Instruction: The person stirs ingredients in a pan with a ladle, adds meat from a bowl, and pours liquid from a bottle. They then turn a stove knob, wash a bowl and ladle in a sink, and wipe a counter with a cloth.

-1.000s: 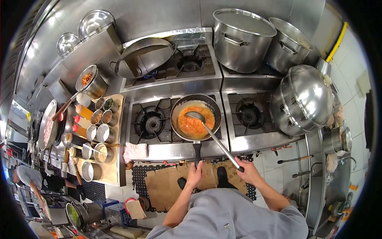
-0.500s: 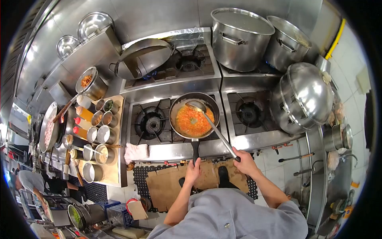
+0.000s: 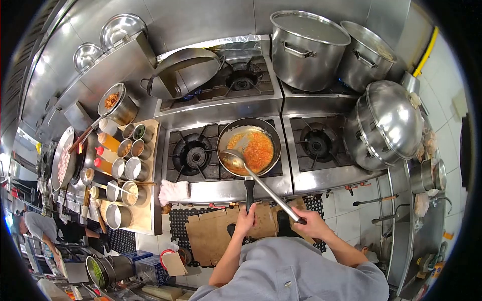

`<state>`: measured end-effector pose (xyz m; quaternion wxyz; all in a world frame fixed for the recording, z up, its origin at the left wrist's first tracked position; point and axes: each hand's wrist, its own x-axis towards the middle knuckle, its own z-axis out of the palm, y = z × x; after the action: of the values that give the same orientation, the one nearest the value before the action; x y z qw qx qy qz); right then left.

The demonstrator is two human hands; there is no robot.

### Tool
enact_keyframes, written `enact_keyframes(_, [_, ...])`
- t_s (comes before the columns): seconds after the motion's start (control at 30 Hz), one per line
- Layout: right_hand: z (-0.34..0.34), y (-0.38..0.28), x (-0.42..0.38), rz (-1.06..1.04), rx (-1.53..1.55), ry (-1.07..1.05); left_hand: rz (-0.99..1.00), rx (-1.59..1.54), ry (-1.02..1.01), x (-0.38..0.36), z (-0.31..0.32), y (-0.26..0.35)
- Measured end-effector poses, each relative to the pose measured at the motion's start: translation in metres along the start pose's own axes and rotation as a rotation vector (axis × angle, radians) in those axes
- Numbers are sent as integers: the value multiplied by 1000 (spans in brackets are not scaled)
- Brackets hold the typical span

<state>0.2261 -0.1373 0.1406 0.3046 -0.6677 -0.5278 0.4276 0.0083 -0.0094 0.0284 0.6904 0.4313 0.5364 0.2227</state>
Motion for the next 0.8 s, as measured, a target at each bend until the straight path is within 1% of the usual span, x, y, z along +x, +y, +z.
enact_keyframes(0.07, [-3, -2, 6, 11, -19, 3, 2, -13, -11, 9, 1, 8])
enact_keyframes(0.13, [-4, 1, 22, 122, -116, -22, 14, 16, 6, 19, 3, 18])
enact_keyframes(0.17, [0, 18, 31, -123, -169, 138, 30, 42, 28, 22, 4, 21])
enact_keyframes(0.2, [-4, 22, 37, -131, -175, 138, 38, 37, 30, 22, 6, 16])
enact_keyframes(0.27, [-12, 26, 47, -109, -251, 209, 56, 9, 77, 17, 9, -3])
enact_keyframes(0.33, [-15, 35, 49, -75, -298, 226, 24, -16, 47, -2, 12, -7])
enact_keyframes(0.4, [-13, 43, 44, -132, -352, 294, -11, -54, 46, -9, 15, -11])
enact_keyframes(0.53, [0, 44, 16, -138, -382, 285, 49, 9, 105, 19, 10, 12])
enact_keyframes(0.6, [-3, 26, -4, -28, -216, 155, 13, 5, 98, 25, 6, 13])
enact_keyframes(0.63, [-5, 19, -12, -21, -255, 123, 43, -14, 81, 24, 5, 7])
enact_keyframes(0.67, [-6, 14, -18, -18, -254, 124, 73, -33, 61, 24, 4, 1])
enact_keyframes(0.7, [-6, 8, -26, 12, -160, 99, 70, -29, 57, 16, 5, 2])
enact_keyframes(0.77, [-8, 1, -33, 82, 4, 52, 15, -7, 38, 3, 7, 6])
enact_keyframes(0.8, [-9, 2, -30, 81, 5, 57, 18, -4, 35, 5, 7, 7])
